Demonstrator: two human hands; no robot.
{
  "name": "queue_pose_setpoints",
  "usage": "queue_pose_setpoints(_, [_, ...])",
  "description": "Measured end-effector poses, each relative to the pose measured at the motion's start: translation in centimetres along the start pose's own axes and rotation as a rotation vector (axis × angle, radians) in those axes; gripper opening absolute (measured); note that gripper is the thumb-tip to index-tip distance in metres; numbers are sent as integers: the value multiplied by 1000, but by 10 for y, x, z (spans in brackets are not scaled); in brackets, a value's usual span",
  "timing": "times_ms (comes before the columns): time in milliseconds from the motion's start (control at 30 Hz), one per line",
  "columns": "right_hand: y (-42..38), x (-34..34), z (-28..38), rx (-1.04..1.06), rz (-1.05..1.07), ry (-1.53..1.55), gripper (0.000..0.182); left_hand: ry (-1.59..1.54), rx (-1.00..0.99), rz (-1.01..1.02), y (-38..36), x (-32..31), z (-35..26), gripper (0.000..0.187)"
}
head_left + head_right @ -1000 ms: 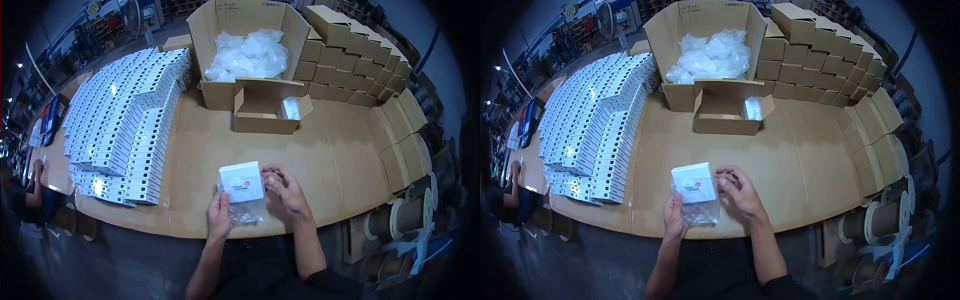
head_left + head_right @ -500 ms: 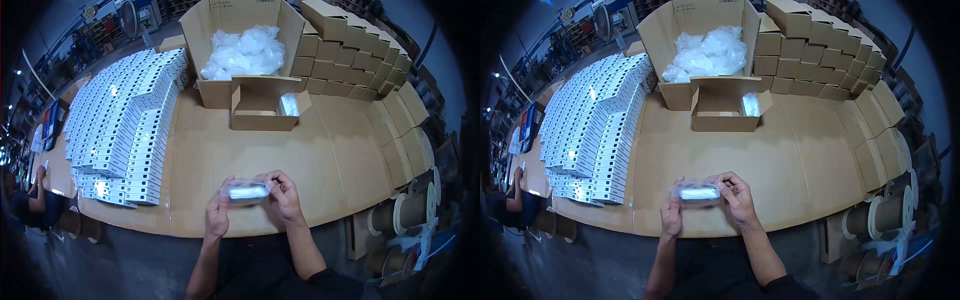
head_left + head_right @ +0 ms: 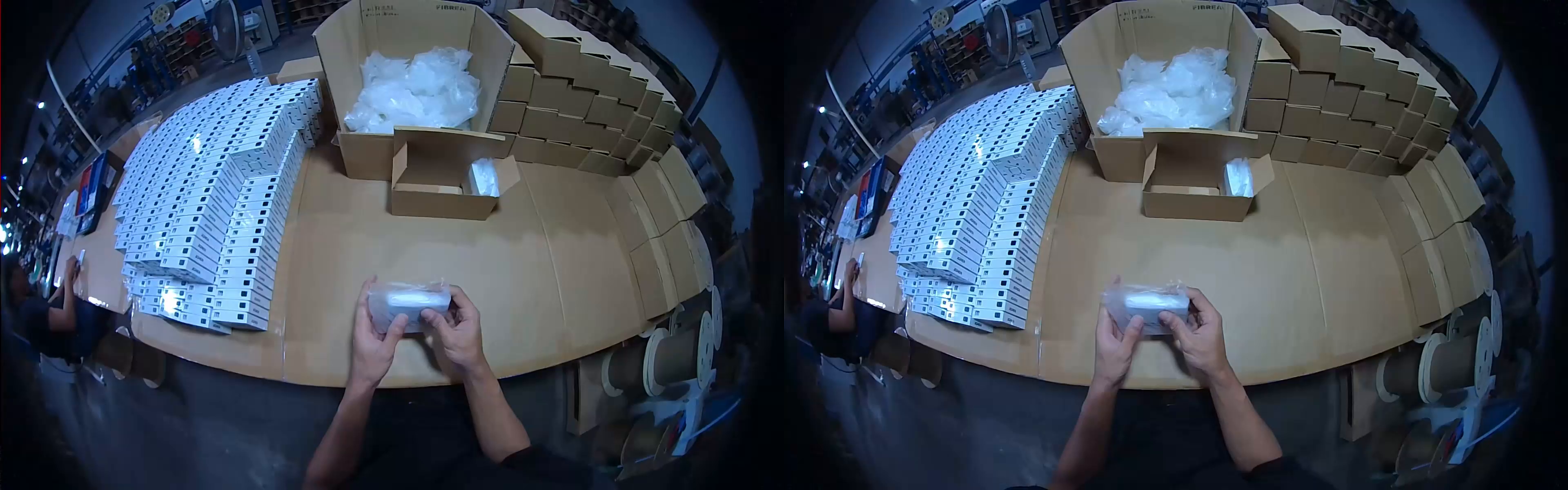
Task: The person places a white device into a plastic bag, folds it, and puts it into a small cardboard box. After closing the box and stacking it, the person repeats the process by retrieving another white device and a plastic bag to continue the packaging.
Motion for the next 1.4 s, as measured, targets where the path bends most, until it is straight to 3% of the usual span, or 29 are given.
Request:
queue_pose_setpoints(33, [1,0,4,53,21,-44,35,-20,36,33,0,-3,3,61])
queue_pose_setpoints(67, [0,1,-1,8,57,-59,29,-231,165,-8,-6,-2,14,49])
queue_pose_setpoints(167, [6,-5,11,45,223,-226,17,-109,149,-8,-6,9,28,32])
queue_pose_setpoints(200, [7,-4,13,6,214,-228,12,-206,171,-65,-6,10,24,23])
queue_pose_setpoints(300, [9,-8,32,142,283,-342,13,-273,230,-86,-8,18,31,23])
queue_pose_setpoints(400, [10,32,23,-13,-69,-124,13,-316,198,-202,-7,28,28,21])
queue_pose_setpoints(500, [11,28,47,219,37,-123,16,-299,173,-259,-1,35,23,24])
queue_pose_setpoints(533, [9,19,45,178,115,-124,21,-305,177,-255,-1,35,24,24])
queue_pose_setpoints(633, [6,-14,48,232,346,-498,26,-246,200,-207,-1,30,31,22])
queue_pose_setpoints(800, [11,-11,40,181,252,-566,36,-291,182,-216,1,25,30,21])
queue_pose_setpoints(1100, [14,1,41,120,235,-612,30,-458,324,-93,1,24,39,27])
queue_pose_setpoints(1200, [17,6,46,157,206,-677,29,137,-74,-184,9,29,-22,28])
queue_pose_setpoints(1300, [18,7,55,213,188,-711,29,857,-528,-51,-1,4,-79,50])
queue_pose_setpoints(1333, [18,6,55,194,182,-728,29,760,-529,29,2,-2,-79,57])
queue_pose_setpoints(1400, [18,0,58,233,241,-721,30,820,-497,140,7,-8,-68,50])
Point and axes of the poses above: each hand's wrist, its own y-axis towards the middle knuckle, its own x-axis out of the back of the hand, z = x × y, the point moved 10 cm from there along y, towards the middle knuckle, and after that the axes turned 4 degrees about z, right-handed, at the moved point
